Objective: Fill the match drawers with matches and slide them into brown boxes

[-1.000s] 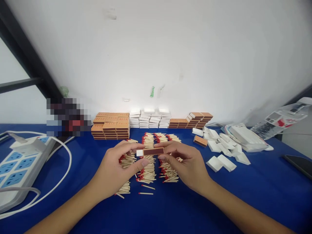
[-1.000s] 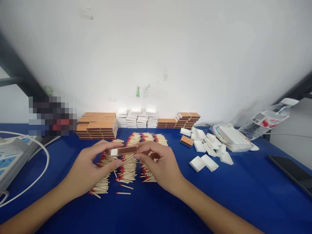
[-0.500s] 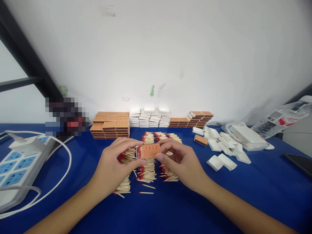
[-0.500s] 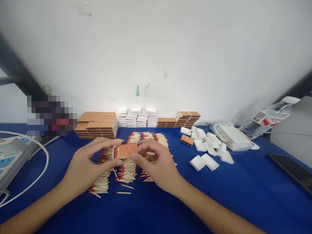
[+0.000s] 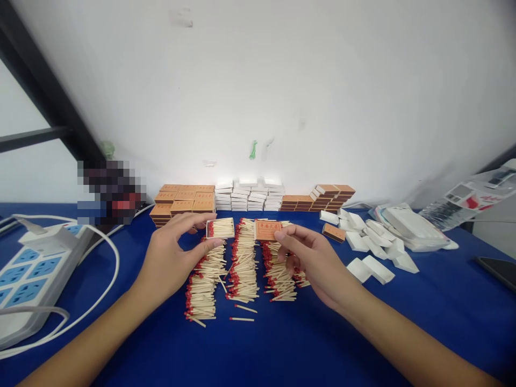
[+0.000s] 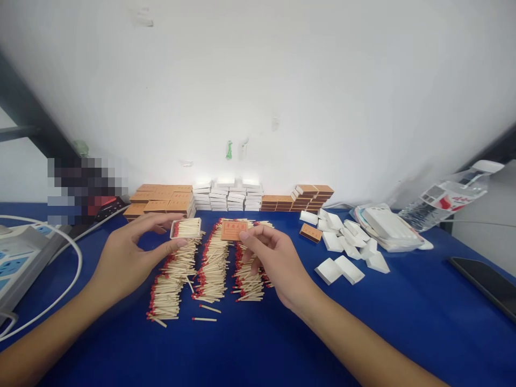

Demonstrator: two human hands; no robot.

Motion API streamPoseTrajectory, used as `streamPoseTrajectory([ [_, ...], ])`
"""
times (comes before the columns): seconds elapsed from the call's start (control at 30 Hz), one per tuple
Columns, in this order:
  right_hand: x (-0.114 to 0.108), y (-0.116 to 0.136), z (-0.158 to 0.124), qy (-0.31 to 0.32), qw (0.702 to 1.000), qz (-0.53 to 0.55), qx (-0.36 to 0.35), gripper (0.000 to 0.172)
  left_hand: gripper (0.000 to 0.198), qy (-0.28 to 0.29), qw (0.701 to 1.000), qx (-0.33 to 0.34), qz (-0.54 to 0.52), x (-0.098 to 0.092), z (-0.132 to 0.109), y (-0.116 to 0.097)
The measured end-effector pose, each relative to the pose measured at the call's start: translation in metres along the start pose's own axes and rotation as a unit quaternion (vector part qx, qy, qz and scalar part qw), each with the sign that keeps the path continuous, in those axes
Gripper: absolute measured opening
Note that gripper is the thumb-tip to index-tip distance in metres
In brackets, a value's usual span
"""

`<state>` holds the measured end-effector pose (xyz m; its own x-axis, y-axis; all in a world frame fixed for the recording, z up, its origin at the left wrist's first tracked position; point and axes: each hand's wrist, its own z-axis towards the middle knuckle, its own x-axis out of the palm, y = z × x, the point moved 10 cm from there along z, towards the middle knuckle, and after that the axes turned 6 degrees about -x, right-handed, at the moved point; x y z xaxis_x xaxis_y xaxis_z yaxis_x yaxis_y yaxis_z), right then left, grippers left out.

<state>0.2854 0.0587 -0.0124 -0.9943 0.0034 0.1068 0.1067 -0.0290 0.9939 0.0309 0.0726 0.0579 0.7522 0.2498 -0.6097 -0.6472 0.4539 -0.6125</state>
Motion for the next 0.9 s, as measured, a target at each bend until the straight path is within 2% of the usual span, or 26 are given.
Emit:
streamPoseTrajectory([
  [0.13, -0.006, 0.008, 0.004, -0.007, 0.999, -0.018, -0.035, 0.039, 0.04, -0.005, 1.0, 0.012, 0.004, -0.002, 0.002, -0.002],
  [0.3, -0.012, 0.006, 0.011, -0.017, 0.998, -0.035, -0.041, 0.037, 0.032, 0.057, 0.998, 0.032, -0.012, 0.016, -0.002, -0.005],
  [0.43, -0.01, 0.007, 0.011, -0.009, 0.999, -0.016, -0.035, 0.038, 0.032, 0.074, 0.996, 0.035, -0.033, 0.024, -0.007, -0.007],
  [0.53, -0.005, 0.012, 0.01, 0.023, 0.999, -0.007, -0.026, 0.039, 0.031, 0.073, 0.995, 0.039, -0.049, 0.025, -0.01, -0.012],
  [0.6, -0.003, 0.012, 0.01, 0.048, 0.999, 0.004, -0.013, 0.028, 0.031, 0.074, 0.995, 0.039, -0.06, 0.025, -0.011, -0.016],
  [0.7, -0.001, 0.002, 0.008, 0.068, 0.996, 0.033, 0.046, 0.013, 0.032, 0.075, 0.994, 0.044, -0.07, 0.026, -0.013, -0.022],
  [0.8, 0.004, -0.009, 0.003, 0.091, 0.992, 0.011, 0.09, 0.027, 0.033, 0.082, 0.992, 0.058, -0.072, 0.03, -0.017, -0.03],
  [0.87, 0.014, -0.007, -0.001, 0.135, 0.987, -0.051, 0.073, 0.034, 0.034, 0.09, 0.99, 0.073, -0.077, 0.034, -0.021, -0.038],
  [0.9, 0.02, -0.004, -0.003, 0.161, 0.982, -0.083, 0.055, 0.032, 0.035, 0.093, 0.989, 0.082, -0.08, 0.035, -0.023, -0.041],
])
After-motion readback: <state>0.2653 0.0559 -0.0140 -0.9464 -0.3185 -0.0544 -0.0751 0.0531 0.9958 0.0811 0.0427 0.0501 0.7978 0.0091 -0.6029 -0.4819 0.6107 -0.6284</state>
